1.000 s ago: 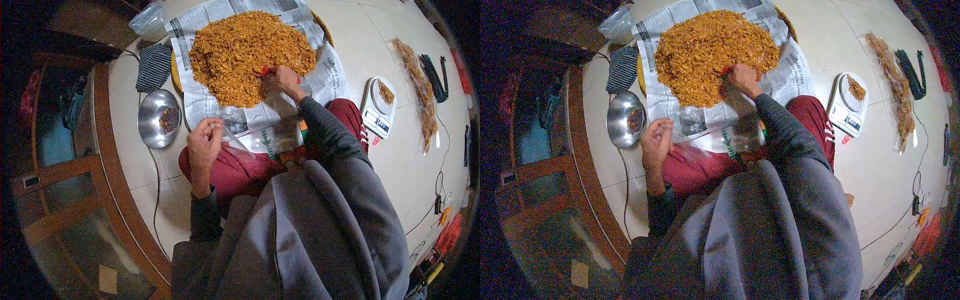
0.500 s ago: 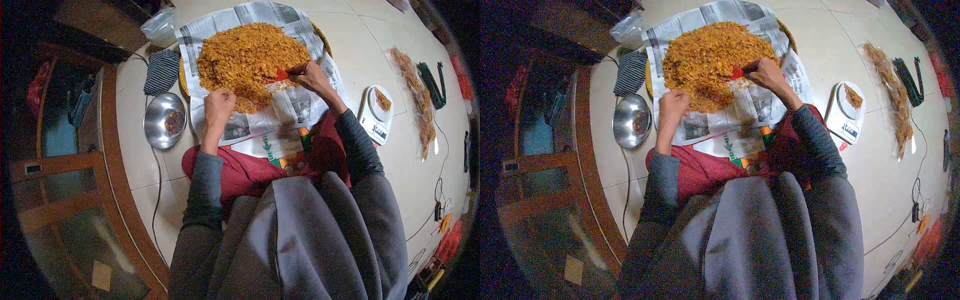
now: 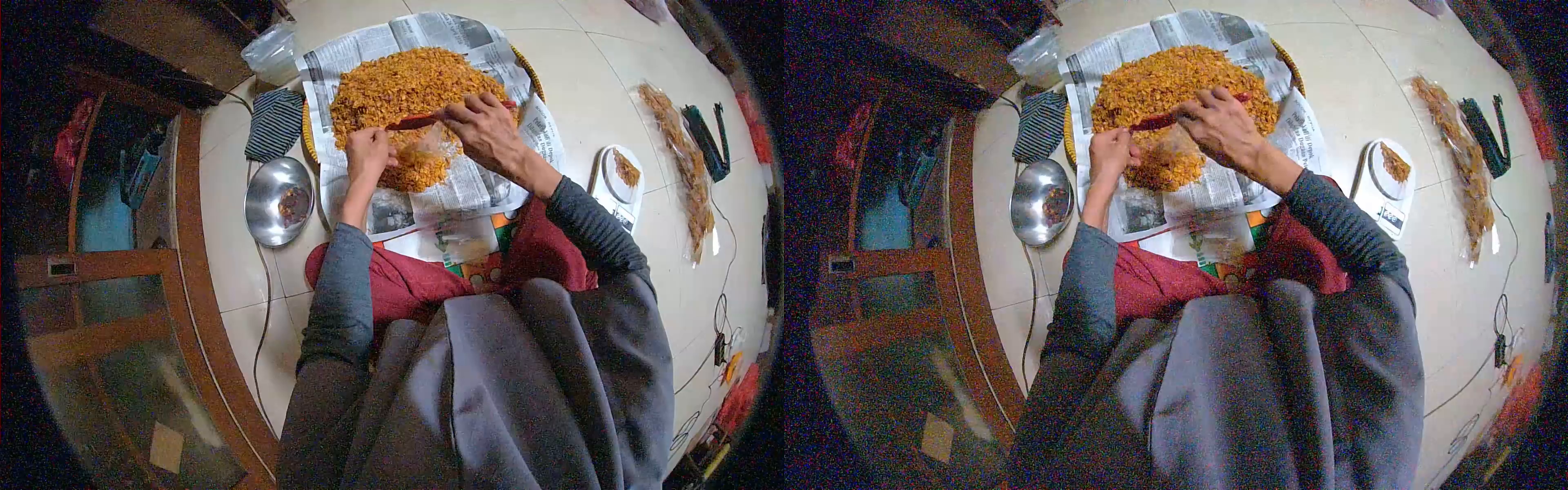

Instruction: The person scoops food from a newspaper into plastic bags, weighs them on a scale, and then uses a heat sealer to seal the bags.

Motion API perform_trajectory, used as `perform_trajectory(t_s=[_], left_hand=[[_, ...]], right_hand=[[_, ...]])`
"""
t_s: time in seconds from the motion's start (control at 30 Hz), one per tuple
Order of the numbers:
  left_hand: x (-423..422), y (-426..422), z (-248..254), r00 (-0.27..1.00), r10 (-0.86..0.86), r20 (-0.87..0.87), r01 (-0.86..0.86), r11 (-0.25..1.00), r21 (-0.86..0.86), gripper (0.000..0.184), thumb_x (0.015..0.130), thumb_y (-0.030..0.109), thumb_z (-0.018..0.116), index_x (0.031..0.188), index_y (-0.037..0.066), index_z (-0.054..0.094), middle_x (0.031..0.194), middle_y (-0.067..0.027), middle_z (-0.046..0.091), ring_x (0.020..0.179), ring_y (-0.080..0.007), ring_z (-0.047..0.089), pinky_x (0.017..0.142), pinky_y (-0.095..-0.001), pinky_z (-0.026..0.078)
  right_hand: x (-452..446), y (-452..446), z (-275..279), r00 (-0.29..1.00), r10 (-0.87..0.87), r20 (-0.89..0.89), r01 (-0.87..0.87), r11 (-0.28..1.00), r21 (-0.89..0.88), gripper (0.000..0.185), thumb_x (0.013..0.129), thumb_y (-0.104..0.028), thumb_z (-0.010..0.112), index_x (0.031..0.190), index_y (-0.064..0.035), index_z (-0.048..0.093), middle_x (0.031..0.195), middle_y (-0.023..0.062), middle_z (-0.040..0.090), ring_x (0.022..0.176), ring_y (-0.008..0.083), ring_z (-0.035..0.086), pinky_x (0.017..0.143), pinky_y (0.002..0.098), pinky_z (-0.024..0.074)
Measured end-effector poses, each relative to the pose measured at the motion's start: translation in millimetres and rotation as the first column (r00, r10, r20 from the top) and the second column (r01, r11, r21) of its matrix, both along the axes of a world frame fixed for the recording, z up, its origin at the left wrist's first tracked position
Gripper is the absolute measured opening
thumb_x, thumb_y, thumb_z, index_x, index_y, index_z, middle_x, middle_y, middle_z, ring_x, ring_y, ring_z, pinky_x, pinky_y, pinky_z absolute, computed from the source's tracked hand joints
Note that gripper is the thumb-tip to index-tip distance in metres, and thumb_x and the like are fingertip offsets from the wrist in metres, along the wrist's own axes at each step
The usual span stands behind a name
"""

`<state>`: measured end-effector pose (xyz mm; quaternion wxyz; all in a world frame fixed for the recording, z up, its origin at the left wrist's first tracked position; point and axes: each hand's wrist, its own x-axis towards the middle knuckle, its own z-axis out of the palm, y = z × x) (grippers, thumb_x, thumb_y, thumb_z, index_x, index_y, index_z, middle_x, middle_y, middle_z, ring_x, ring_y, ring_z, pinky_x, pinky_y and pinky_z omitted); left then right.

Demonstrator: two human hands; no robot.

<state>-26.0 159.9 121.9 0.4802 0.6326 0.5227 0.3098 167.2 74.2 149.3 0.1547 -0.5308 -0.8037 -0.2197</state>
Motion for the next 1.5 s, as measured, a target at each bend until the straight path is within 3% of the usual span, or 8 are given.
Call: perform_trajectory(t_s=[0.1, 0.2, 0.3, 0.6, 0.83, 1.07, 1.33, 1.5], left_hand=[[-3, -5, 11, 1.0, -0.03, -0.009, 0.029, 0.999, -0.023, 0.025, 0.081, 0.015, 0.042, 0.084, -0.006, 0.055, 0.055, -0.012, 0.055, 0.042, -0.0162, 0.055, 0.039, -0.0256, 0.045], [-5, -5, 12, 0.999, -0.041, 0.021, 0.043, 0.997, -0.066, 0.025, 0.081, 0.018, 0.046, 0.086, -0.004, 0.056, 0.059, -0.0096, 0.054, 0.046, -0.0133, 0.054, 0.04, -0.0243, 0.046], [-2, -15, 18, 0.994, -0.092, 0.052, 0.097, 0.99, -0.105, 0.026, 0.079, 0.022, 0.051, 0.087, -0.001, 0.057, 0.067, -0.0087, 0.056, 0.052, -0.0114, 0.054, 0.041, -0.0227, 0.045], [14, -25, 38, 0.943, -0.307, -0.131, 0.311, 0.95, 0.012, 0.017, 0.076, 0.012, 0.057, 0.088, -0.001, 0.056, 0.073, -0.0064, 0.059, 0.057, -0.0101, 0.053, 0.052, -0.02, 0.041], [86, -16, 19, 0.933, -0.35, 0.086, 0.345, 0.936, 0.068, 0.016, 0.078, 0.011, 0.056, 0.088, -0.002, 0.056, 0.075, -0.0073, 0.059, 0.06, -0.01, 0.054, 0.055, -0.0212, 0.047], [210, -58, 15, 0.849, -0.514, 0.12, 0.473, 0.842, 0.258, 0.019, 0.077, 0.011, 0.056, 0.088, -0.004, 0.057, 0.077, -0.007, 0.059, 0.071, -0.0112, 0.056, 0.064, -0.0213, 0.045], [347, -146, -22, 0.716, -0.661, 0.227, 0.627, 0.751, 0.207, 0.015, 0.078, 0.009, 0.055, 0.088, -0.001, 0.059, 0.08, -0.0051, 0.061, 0.074, -0.0098, 0.055, 0.07, -0.0211, 0.043], [361, -178, -65, 0.542, -0.841, -0.006, 0.788, 0.505, 0.351, 0.057, 0.066, 0.022, 0.062, 0.115, 0.001, 0.042, 0.129, -0.0198, 0.025, 0.117, -0.0318, 0.03, 0.095, -0.0339, 0.027]], right_hand=[[1, -7, 1, 0.944, -0.159, -0.29, 0.14, 0.986, -0.087, 0.039, 0.065, -0.022, 0.059, 0.103, -0.0164, 0.054, 0.09, 0.0039, 0.055, 0.082, 0.0185, 0.052, 0.072, 0.0336, 0.039], [9, 3, -31, 0.449, -0.364, -0.816, -0.086, 0.892, -0.445, 0.047, 0.066, -0.032, 0.064, 0.107, -0.0115, 0.052, 0.092, 0.0055, 0.057, 0.084, 0.0196, 0.054, 0.072, 0.0339, 0.0414], [-6, 7, -86, 0.307, -0.331, -0.892, -0.438, 0.783, -0.441, 0.043, 0.068, -0.033, 0.066, 0.099, -0.0051, 0.056, 0.086, 0.0079, 0.06, 0.082, 0.0158, 0.054, 0.076, 0.027, 0.0409], [-26, -15, -90, 0.034, -0.353, -0.935, -0.378, 0.862, -0.339, 0.041, 0.065, -0.04, 0.067, 0.081, -0.0028, 0.061, 0.072, 0.01, 0.059, 0.07, 0.014, 0.054, 0.06, 0.0295, 0.0408], [96, -130, -101, 0.327, -0.44, -0.837, 0.234, 0.895, -0.379, 0.041, 0.067, -0.022, 0.063, 0.103, -0.0059, 0.051, 0.102, 0.0135, 0.052, 0.092, 0.026, 0.052, 0.076, 0.0321, 0.043], [202, -264, -117, 0.398, -0.917, -0.032, 0.818, 0.371, -0.44, 0.053, 0.066, -0.004, 0.051, 0.116, -0.0135, 0.037, 0.129, 0.0121, 0.027, 0.059, 0.0257, 0.058, 0.046, 0.0354, 0.0469], [233, -292, -133, 0.55, -0.804, -0.226, 0.712, 0.593, -0.376, 0.036, 0.068, -0.01, 0.053, 0.103, -0.014, 0.046, 0.101, 0.001, 0.052, 0.058, 0.0232, 0.057, 0.049, 0.032, 0.0468], [198, -328, -74, 0.362, -0.703, -0.612, 0.677, 0.65, -0.346, 0.029, 0.067, -0.001, 0.05, 0.095, -0.008, 0.054, 0.089, 0.0053, 0.059, 0.069, 0.0212, 0.059, 0.059, 0.0288, 0.0475]])
